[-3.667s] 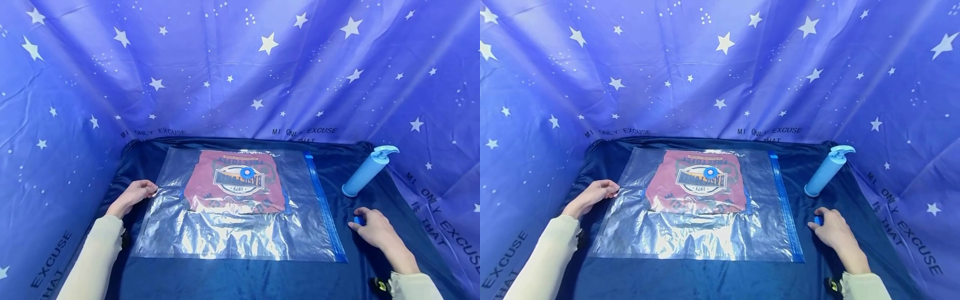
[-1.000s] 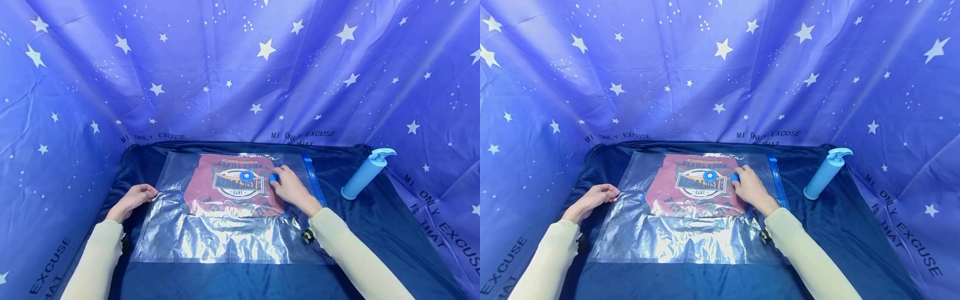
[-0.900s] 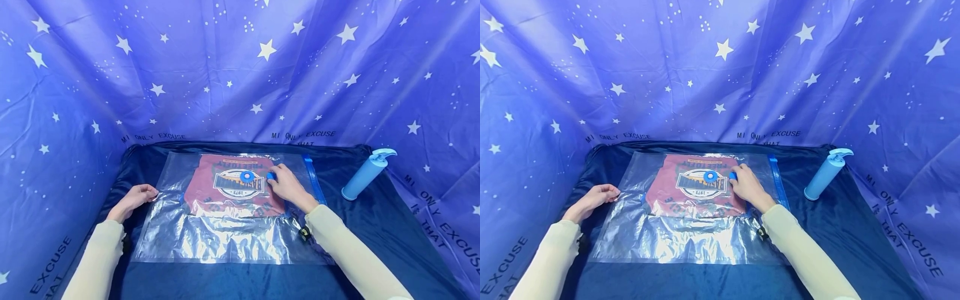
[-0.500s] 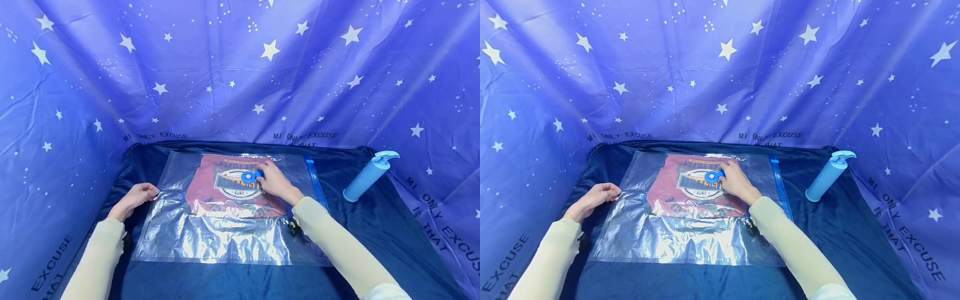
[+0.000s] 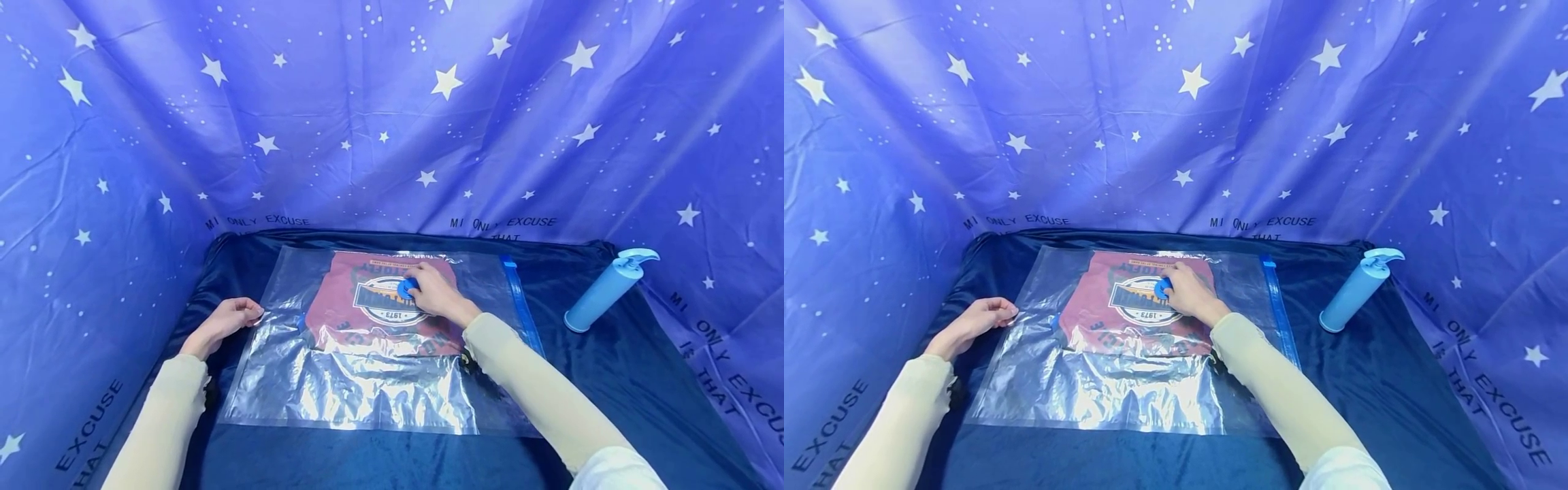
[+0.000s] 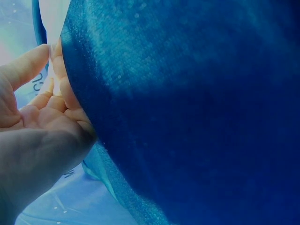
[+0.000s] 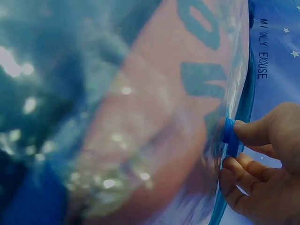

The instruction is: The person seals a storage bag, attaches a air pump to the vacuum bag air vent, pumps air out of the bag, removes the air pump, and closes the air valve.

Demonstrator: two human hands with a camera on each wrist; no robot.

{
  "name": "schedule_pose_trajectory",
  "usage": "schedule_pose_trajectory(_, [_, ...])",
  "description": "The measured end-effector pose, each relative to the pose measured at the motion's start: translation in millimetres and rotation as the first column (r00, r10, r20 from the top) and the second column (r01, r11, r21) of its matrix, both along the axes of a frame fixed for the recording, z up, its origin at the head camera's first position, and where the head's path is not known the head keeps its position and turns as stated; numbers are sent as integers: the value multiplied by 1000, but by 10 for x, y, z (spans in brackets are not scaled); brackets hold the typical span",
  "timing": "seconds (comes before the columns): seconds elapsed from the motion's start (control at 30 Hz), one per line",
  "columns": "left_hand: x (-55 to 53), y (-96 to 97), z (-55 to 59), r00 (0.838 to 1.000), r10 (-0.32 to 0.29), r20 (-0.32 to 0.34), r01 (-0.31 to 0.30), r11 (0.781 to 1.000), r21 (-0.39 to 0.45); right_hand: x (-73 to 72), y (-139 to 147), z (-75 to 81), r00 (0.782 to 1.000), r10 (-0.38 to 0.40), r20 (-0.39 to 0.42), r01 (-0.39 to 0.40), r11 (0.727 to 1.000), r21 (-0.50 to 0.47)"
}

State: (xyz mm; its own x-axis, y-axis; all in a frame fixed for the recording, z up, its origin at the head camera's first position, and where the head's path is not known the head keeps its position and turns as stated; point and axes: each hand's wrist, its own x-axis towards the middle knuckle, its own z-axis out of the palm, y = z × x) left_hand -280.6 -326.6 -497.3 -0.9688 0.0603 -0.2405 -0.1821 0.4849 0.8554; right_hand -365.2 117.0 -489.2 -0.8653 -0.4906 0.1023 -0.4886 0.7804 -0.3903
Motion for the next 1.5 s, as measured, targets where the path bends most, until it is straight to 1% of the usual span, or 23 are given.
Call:
schedule_pose_trajectory(0.07, [-4,3,4,1000,0,1,0,1000,-1,-2,-8,6,1000,3,9,-3,1000,6])
schedule_pose_trajectory(0.37, [-18,-5,0,1000,3,7,-3,1000,-6,-7,-38,31,998,61,12,-61,997,45])
schedule_pose_trajectory(0.57, [-14,1,-3,1000,7,15,-8,1000,6,-10,-56,42,996,90,-8,-89,994,70])
schedule_pose_trajectory(0.8, [-21,0,3,1000,13,25,-13,1000,2,-31,-60,42,985,160,-57,-156,985,68])
schedule_pose_trajectory(0.97, [-8,5,4,1000,14,17,-14,1000,12,-34,-56,52,981,188,-54,-185,980,70])
schedule_pose_trajectory(1.13, [-14,3,0,1000,16,16,-16,1000,7,-40,-59,51,985,164,-48,-161,985,69])
schedule_pose_trajectory(1.33, [-22,2,8,1000,19,11,-19,1000,-7,-50,-87,56,996,84,-42,-81,994,70])
schedule_pose_trajectory(1.5, [-18,-1,6,1000,20,12,-20,1000,-9,-57,-129,59,1000,-1,13,0,997,72])
